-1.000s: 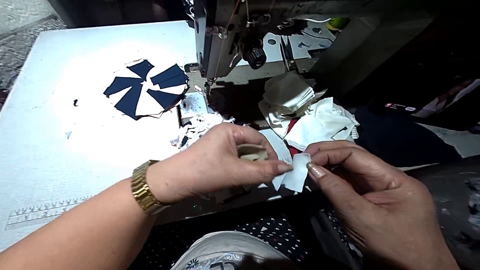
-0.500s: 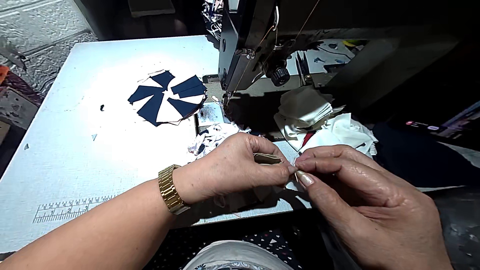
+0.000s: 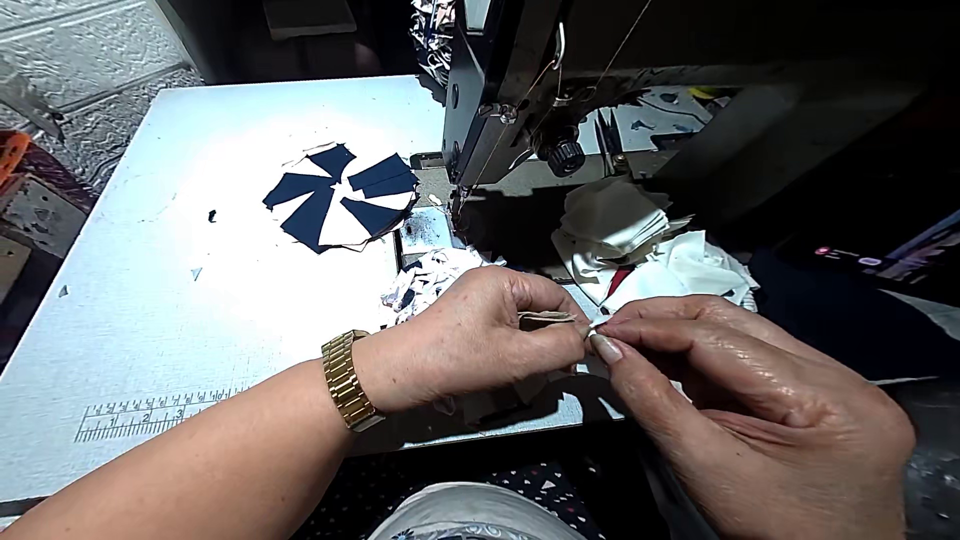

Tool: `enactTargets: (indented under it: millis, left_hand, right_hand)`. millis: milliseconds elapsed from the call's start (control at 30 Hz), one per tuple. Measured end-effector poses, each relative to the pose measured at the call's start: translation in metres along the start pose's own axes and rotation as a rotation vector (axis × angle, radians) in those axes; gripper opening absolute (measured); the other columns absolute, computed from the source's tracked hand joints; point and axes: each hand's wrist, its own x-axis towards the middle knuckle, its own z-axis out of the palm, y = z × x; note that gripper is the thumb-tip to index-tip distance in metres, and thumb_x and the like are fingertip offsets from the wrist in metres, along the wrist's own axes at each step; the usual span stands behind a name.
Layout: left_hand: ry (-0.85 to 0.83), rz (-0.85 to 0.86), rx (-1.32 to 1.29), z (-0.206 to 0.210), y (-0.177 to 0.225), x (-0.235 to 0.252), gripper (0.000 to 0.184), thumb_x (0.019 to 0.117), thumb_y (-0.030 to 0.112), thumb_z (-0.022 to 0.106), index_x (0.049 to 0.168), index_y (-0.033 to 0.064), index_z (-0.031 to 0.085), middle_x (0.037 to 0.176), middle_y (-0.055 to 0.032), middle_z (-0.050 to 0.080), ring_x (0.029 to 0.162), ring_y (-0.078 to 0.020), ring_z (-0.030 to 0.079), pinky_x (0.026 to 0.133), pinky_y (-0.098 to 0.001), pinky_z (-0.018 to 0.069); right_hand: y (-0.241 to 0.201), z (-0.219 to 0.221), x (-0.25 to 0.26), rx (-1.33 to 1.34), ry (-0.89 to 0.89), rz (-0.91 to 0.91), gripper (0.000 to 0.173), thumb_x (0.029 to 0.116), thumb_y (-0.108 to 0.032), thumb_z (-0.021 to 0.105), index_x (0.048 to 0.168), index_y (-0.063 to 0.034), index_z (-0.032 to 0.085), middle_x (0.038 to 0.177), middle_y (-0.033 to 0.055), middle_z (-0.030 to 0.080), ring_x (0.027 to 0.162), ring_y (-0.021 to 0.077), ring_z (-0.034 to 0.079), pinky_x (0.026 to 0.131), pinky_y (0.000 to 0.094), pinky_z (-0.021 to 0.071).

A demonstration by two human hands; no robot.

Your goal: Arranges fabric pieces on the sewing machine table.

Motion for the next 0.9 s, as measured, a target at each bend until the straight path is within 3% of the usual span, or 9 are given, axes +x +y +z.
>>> enactTargets:
  millis: [167,367,500,700,900]
  left_hand:
    - [-0.002,0.063,0.011,0.001,-0.002,0.001,0.016,0.0987,0.005,0.059,0.094,-0.001,0.073,0.078,-0.002,0.07,0.07,-0.0011,0.063,0.063,-0.0175,0.0518]
    - [-0.06,-0.026,-0.132,-0.002,0.005,0.0,0.019,0.1025,0.003,0.053,0.101,-0.0039,0.07,0.084,-0.0039,0.073,0.075,-0.0019,0.065,0.066,-0.017,0.0524]
    - [-0.065,-0.028,-0.13,-0.003,0.007,0.0,0.021,0.1042,0.004,0.052,0.099,-0.0033,0.07,0.082,-0.0028,0.071,0.071,-0.0009,0.062,0.063,-0.0157,0.0495]
    - [-0.072,0.038,-0.073,-0.002,0.002,0.001,0.021,0.1028,0.004,0.051,0.096,-0.0024,0.07,0.082,-0.0029,0.07,0.074,-0.0025,0.063,0.067,-0.0184,0.0519]
    - [-0.075,-0.009,-0.133,-0.004,0.007,0.001,0.022,0.1049,0.005,0.049,0.098,-0.0029,0.068,0.081,-0.0019,0.07,0.07,-0.0005,0.061,0.063,-0.0159,0.0491]
  right_hand:
    - [-0.002,0.001,0.002,-0.045,-0.002,-0.019,0.01,0.0919,-0.013,0.064,0.093,-0.0081,0.073,0.1,-0.002,0.068,0.087,0.0007,0.065,0.071,0.0136,0.0567]
    - [-0.006,-0.003,0.006,0.092,-0.038,0.095,0.009,0.0941,-0.014,0.064,0.096,-0.0136,0.072,0.099,-0.0065,0.068,0.082,0.0016,0.066,0.067,0.0146,0.0577]
    - [-0.005,-0.003,0.006,0.133,-0.039,0.096,0.008,0.0944,-0.014,0.064,0.097,-0.0136,0.072,0.098,-0.0066,0.069,0.082,0.0022,0.067,0.067,0.0151,0.0581]
    - [-0.004,-0.002,0.005,0.05,-0.034,0.046,0.007,0.0914,-0.014,0.065,0.093,-0.0136,0.072,0.1,-0.0061,0.068,0.085,0.0008,0.066,0.068,0.0139,0.0569]
    - [-0.003,-0.001,0.006,0.203,-0.043,0.111,0.009,0.0935,-0.011,0.063,0.096,-0.0142,0.072,0.098,-0.0068,0.07,0.083,0.0022,0.067,0.069,0.0151,0.0578]
